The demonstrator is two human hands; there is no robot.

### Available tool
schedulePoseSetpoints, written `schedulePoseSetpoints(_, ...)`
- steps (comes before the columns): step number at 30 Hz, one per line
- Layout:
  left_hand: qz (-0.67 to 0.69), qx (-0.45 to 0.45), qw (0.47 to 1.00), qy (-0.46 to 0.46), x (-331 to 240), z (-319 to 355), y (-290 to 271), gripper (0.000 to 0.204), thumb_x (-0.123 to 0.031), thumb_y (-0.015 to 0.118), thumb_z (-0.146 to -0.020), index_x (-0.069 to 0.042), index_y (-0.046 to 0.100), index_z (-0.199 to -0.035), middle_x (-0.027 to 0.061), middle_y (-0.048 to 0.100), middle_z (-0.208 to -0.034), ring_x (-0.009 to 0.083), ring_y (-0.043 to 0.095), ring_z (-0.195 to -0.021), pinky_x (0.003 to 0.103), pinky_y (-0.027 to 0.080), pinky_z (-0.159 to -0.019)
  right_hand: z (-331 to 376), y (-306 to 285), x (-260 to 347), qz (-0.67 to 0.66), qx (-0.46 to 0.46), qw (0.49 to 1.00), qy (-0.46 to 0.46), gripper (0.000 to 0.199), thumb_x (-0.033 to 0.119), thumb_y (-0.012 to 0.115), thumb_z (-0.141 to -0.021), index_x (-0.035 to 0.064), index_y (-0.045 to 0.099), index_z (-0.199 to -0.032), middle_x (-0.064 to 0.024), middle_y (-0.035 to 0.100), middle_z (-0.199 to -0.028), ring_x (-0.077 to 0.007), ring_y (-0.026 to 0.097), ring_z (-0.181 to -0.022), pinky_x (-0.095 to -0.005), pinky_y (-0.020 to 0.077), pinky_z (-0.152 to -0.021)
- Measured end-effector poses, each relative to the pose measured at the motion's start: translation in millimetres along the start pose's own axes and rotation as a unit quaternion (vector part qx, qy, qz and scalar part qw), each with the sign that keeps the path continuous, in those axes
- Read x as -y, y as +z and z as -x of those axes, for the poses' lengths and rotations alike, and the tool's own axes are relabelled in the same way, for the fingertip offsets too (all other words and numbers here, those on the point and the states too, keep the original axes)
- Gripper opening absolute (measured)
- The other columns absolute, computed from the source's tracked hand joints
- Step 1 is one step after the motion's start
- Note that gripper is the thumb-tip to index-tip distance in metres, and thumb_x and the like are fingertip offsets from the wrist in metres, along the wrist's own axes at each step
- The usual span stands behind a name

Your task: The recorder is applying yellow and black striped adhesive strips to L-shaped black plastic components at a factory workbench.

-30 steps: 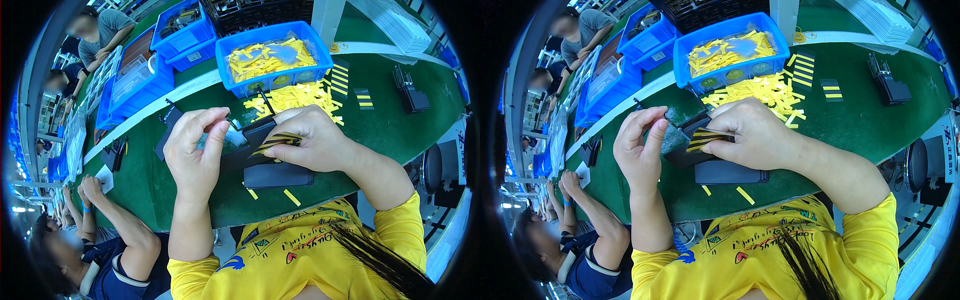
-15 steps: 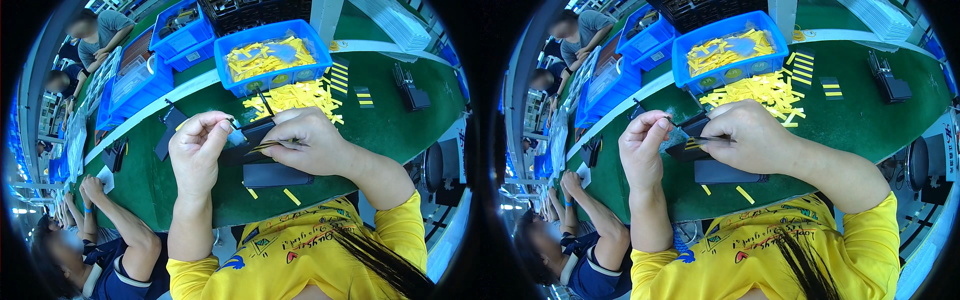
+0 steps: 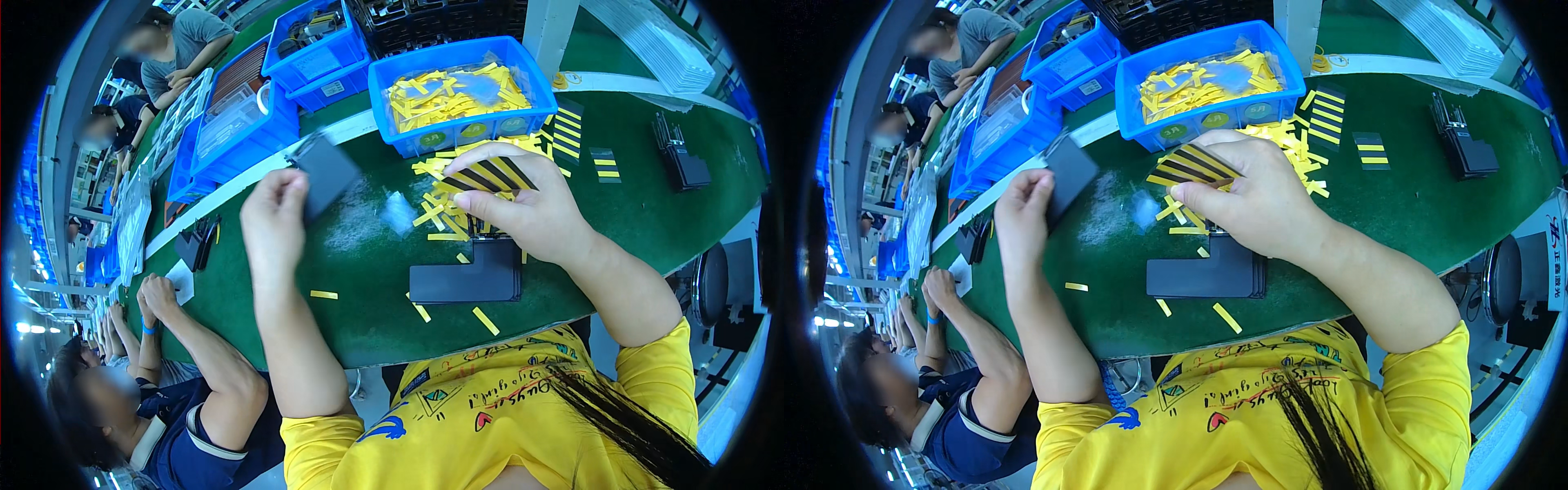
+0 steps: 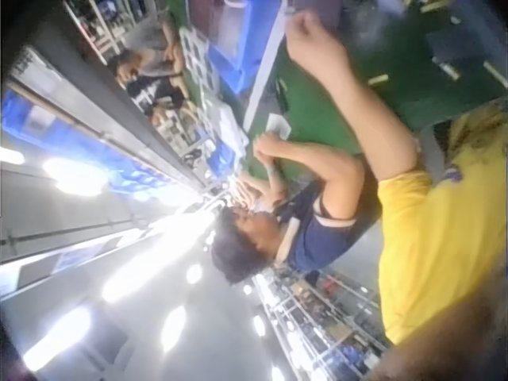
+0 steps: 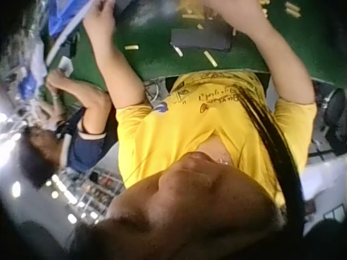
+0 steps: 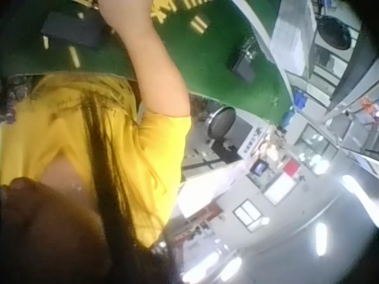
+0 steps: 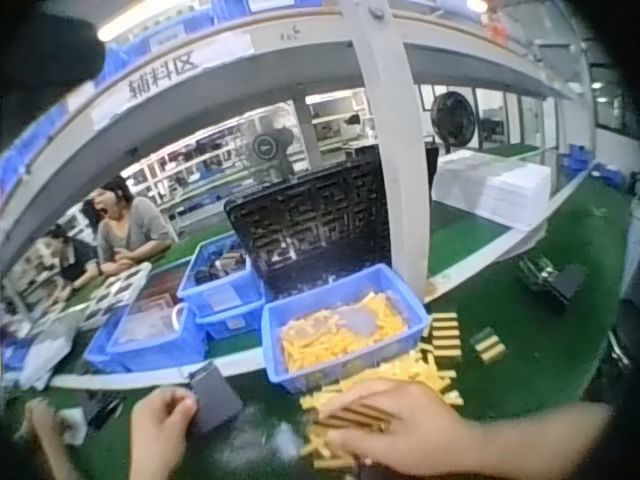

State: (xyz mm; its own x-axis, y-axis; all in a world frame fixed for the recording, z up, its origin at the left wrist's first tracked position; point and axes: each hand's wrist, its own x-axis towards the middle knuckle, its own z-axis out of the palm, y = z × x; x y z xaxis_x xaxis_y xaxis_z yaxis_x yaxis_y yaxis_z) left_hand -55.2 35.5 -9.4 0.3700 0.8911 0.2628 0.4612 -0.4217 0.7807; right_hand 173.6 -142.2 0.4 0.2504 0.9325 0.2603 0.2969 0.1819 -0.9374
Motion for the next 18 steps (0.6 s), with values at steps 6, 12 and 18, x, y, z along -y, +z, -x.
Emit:
schedulePoseSetpoints(6,-0.334,-0.110,0.930,0.106,8.5,-11.1,-11.5,0.019,-0.014,0.065,-0.082,0.000,0.067,-0.095,0.0096,0.065,-0.084,0.0174,0.062,-0.074,0.028,0.049,-0.069,2.1,-2.1,-3.1,-0.013,-0.006,1.000,0.008,0.023,0.016,0.068,-0.080,-0.0042,0.064,-0.091,-0.0114,0.058,-0.081,-0.0218,0.058,-0.072,-0.0317,0.0461,-0.068)
schedulePoseSetpoints(12,0.094,0.141,0.963,0.211,-68.6,33.9,42.3,0.025,-0.002,0.071,-0.074,-0.002,0.064,-0.098,0.0087,0.064,-0.087,0.0151,0.062,-0.074,0.027,0.050,-0.069,0.6,-1.4,2.8,0.018,0.028,0.998,0.060,0.023,0.018,0.069,-0.079,-0.0028,0.066,-0.089,-0.0127,0.057,-0.075,-0.0234,0.057,-0.068,-0.0335,0.0453,-0.064)
schedulePoseSetpoints(18,0.320,0.211,0.923,0.030,-69.7,45.8,56.8,0.025,0.002,0.067,-0.080,-0.001,0.058,-0.103,0.0013,0.061,-0.082,0.0075,0.059,-0.074,0.023,0.049,-0.068,1.4,1.7,-0.2,0.062,-0.002,0.997,0.036,0.019,0.014,0.071,-0.077,-0.0013,0.067,-0.087,-0.0105,0.057,-0.072,-0.0203,0.056,-0.064,-0.0313,0.0436,-0.060)
